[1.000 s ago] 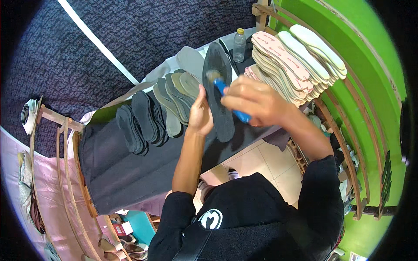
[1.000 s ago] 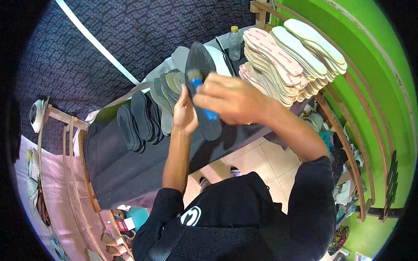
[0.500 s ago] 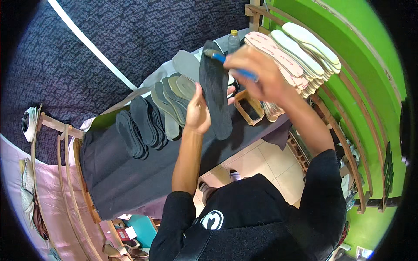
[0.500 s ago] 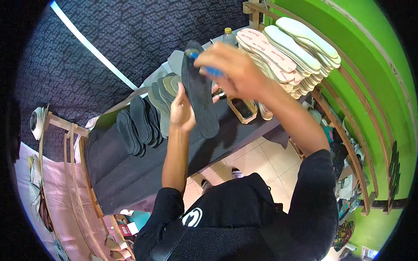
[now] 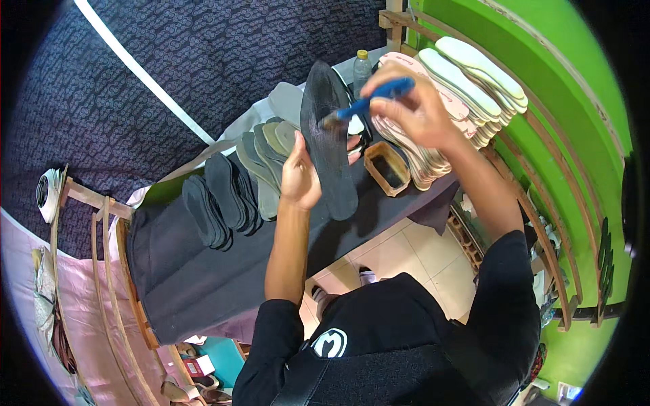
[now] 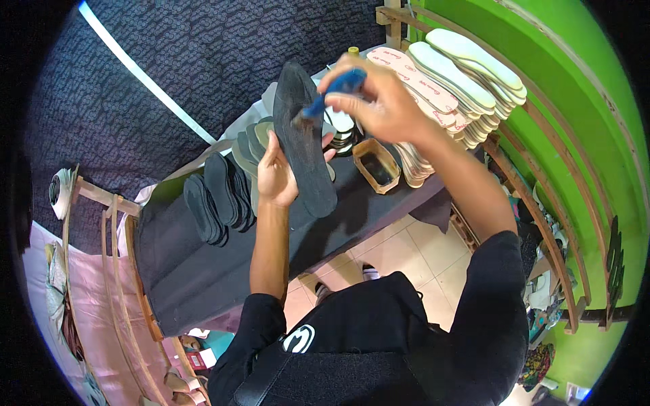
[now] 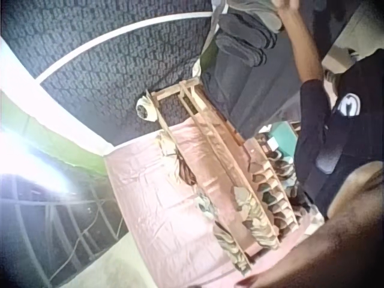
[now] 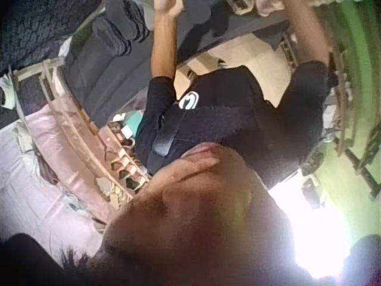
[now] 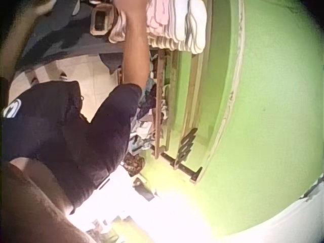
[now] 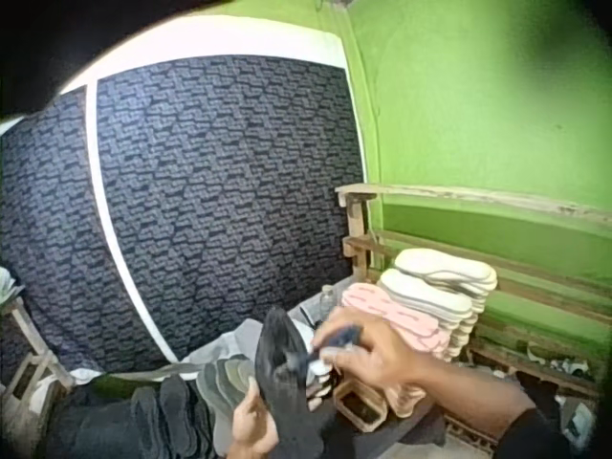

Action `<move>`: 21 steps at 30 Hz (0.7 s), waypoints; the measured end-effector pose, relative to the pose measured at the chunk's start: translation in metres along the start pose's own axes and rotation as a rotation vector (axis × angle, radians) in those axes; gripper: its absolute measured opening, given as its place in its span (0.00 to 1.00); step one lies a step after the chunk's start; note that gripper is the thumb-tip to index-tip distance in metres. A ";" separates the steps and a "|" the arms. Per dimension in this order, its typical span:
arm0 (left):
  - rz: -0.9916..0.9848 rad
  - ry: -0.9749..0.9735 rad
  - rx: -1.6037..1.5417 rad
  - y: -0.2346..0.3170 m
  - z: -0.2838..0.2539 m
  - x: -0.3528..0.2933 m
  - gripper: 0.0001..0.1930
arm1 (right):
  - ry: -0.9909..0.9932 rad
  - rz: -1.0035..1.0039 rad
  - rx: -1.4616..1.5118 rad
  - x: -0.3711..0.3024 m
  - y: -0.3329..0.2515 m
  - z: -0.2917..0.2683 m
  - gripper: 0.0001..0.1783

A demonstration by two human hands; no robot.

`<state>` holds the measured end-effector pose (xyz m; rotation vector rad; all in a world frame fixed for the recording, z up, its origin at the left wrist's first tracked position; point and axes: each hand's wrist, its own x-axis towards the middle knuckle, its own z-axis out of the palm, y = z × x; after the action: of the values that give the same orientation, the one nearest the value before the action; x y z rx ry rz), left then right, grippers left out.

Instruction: Apply adhesive to shoe insoles using a brush.

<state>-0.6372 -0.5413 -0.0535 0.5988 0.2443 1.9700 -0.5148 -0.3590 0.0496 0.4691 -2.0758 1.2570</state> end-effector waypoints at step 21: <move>-0.052 0.164 0.083 -0.010 -0.004 0.000 0.35 | -0.076 -0.303 -0.443 -0.001 -0.015 -0.015 0.08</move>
<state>-0.6314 -0.5365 -0.0616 0.4788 0.4407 1.9683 -0.5003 -0.3531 0.0632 0.6017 -2.1645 0.5903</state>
